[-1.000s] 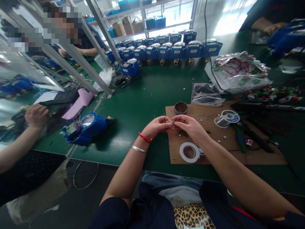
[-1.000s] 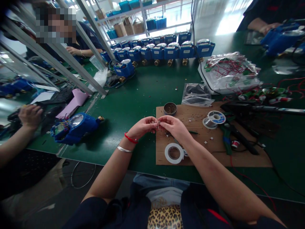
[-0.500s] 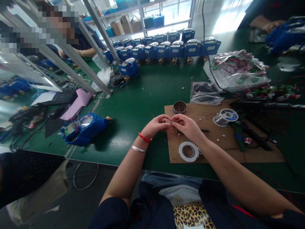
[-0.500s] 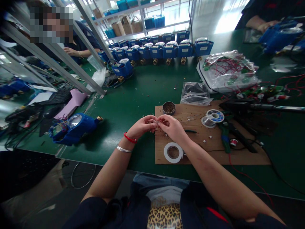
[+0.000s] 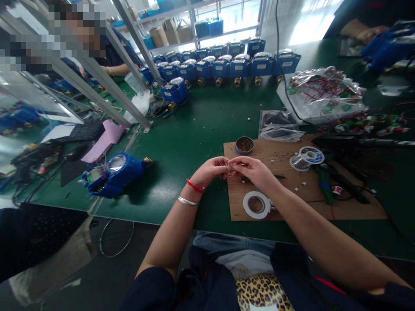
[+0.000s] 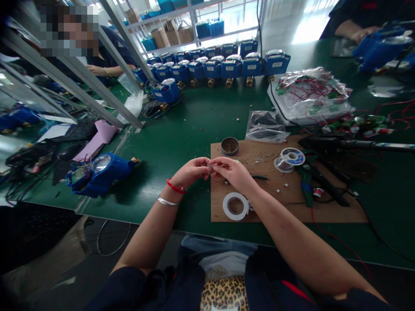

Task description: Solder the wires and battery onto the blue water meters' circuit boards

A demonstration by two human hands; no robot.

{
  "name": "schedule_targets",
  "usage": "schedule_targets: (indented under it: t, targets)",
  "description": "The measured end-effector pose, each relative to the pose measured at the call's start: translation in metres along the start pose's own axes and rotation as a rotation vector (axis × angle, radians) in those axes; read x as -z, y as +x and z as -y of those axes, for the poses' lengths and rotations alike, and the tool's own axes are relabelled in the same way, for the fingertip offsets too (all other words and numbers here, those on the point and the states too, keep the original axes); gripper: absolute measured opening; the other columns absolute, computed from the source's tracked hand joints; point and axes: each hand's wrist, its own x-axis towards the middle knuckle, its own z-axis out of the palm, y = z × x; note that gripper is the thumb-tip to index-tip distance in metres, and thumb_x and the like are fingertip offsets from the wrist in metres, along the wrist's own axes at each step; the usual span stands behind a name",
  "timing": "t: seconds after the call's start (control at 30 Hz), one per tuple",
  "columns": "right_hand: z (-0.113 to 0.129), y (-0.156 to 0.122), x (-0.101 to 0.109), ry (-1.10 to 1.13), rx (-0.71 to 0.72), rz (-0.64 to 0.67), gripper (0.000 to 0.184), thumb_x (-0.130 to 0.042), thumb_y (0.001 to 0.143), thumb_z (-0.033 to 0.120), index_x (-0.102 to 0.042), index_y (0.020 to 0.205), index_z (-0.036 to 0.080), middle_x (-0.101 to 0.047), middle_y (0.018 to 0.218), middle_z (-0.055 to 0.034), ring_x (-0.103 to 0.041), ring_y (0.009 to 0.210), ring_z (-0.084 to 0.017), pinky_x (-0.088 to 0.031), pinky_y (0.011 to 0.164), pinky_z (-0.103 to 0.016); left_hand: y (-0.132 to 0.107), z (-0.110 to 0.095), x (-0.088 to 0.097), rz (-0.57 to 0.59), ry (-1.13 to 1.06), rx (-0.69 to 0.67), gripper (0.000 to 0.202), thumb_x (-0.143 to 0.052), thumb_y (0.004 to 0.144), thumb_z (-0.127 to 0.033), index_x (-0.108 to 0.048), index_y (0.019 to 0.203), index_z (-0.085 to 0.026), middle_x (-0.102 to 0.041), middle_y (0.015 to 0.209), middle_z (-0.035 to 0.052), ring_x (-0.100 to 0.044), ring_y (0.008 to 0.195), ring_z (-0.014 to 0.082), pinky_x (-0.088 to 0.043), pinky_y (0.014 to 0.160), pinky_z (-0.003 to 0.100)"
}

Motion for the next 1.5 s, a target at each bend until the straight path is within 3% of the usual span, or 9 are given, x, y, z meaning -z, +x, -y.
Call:
schedule_targets:
  t: [0.27, 0.5, 0.73, 0.9, 1.2, 1.37, 1.5]
  targets:
    - [0.005, -0.002, 0.001, 0.1, -0.071, 0.04, 0.024, -0.064, 0.082, 0.037, -0.066, 0.098, 0.019, -0.069, 0.085, -0.0028, -0.066, 0.078, -0.014, -0.054, 0.072, -0.026, -0.003, -0.004, -0.003, -0.011, -0.027, 0.034, 0.029, -0.074, 0.071, -0.028, -0.061, 0.089, -0.011, -0.06, 0.076, 0.0012, -0.053, 0.057, 0.006, -0.042, 0.057, 0.02]
    - [0.005, -0.001, 0.0, -0.198, 0.144, 0.013, 0.023, -0.062, 0.083, 0.04, -0.065, 0.094, 0.02, -0.067, 0.088, -0.0015, -0.062, 0.081, -0.014, -0.049, 0.078, -0.028, -0.003, -0.004, -0.004, -0.017, -0.014, 0.046, 0.028, -0.073, 0.071, -0.027, -0.059, 0.088, -0.01, -0.059, 0.077, 0.001, -0.053, 0.058, 0.0061, -0.043, 0.057, 0.02]
    - [0.005, -0.003, 0.001, -0.356, 0.169, 0.032, 0.021, -0.057, 0.087, 0.038, -0.064, 0.093, 0.02, -0.068, 0.085, -0.0018, -0.062, 0.074, -0.015, -0.048, 0.069, -0.028, -0.003, -0.004, -0.003, 0.004, 0.063, 0.059, 0.026, -0.072, 0.071, -0.028, -0.059, 0.086, -0.011, -0.059, 0.077, 0.0011, -0.052, 0.058, 0.0062, -0.042, 0.057, 0.019]
    - [0.011, -0.005, 0.002, -0.232, 0.056, 0.06, 0.022, -0.056, 0.087, 0.04, -0.062, 0.094, 0.02, -0.067, 0.08, -0.001, -0.062, 0.07, -0.014, -0.048, 0.064, -0.026, -0.002, -0.003, -0.001, 0.028, 0.052, 0.058, 0.028, -0.073, 0.071, -0.031, -0.059, 0.086, -0.011, -0.057, 0.073, -0.0004, -0.051, 0.057, 0.0066, -0.041, 0.056, 0.02]
    - [0.012, -0.003, 0.003, -0.078, 0.006, 0.029, 0.017, -0.056, 0.086, 0.035, -0.059, 0.091, 0.019, -0.064, 0.076, 0.0007, -0.06, 0.069, -0.012, -0.046, 0.061, -0.023, -0.004, -0.006, -0.003, 0.023, -0.046, 0.042, 0.032, -0.075, 0.073, -0.032, -0.06, 0.091, -0.01, -0.059, 0.079, 0.0021, -0.054, 0.061, 0.0067, -0.042, 0.059, 0.02]
    - [0.008, -0.002, 0.003, -0.059, 0.014, -0.027, 0.014, -0.059, 0.084, 0.033, -0.059, 0.089, 0.02, -0.065, 0.077, 0.0007, -0.062, 0.072, -0.013, -0.049, 0.066, -0.024, -0.003, -0.005, -0.004, 0.02, -0.024, -0.002, 0.032, -0.076, 0.073, -0.031, -0.06, 0.093, -0.011, -0.058, 0.082, 0.0013, -0.054, 0.065, 0.007, -0.043, 0.063, 0.021]
    - [0.007, 0.0, 0.004, -0.023, -0.07, -0.071, 0.02, -0.062, 0.081, 0.039, -0.059, 0.086, 0.02, -0.068, 0.077, -0.0008, -0.065, 0.07, -0.015, -0.051, 0.062, -0.025, -0.002, -0.003, -0.006, 0.031, 0.027, -0.067, 0.038, -0.077, 0.072, -0.03, -0.058, 0.1, -0.014, -0.058, 0.082, 0.0008, -0.055, 0.071, 0.0091, -0.044, 0.067, 0.022]
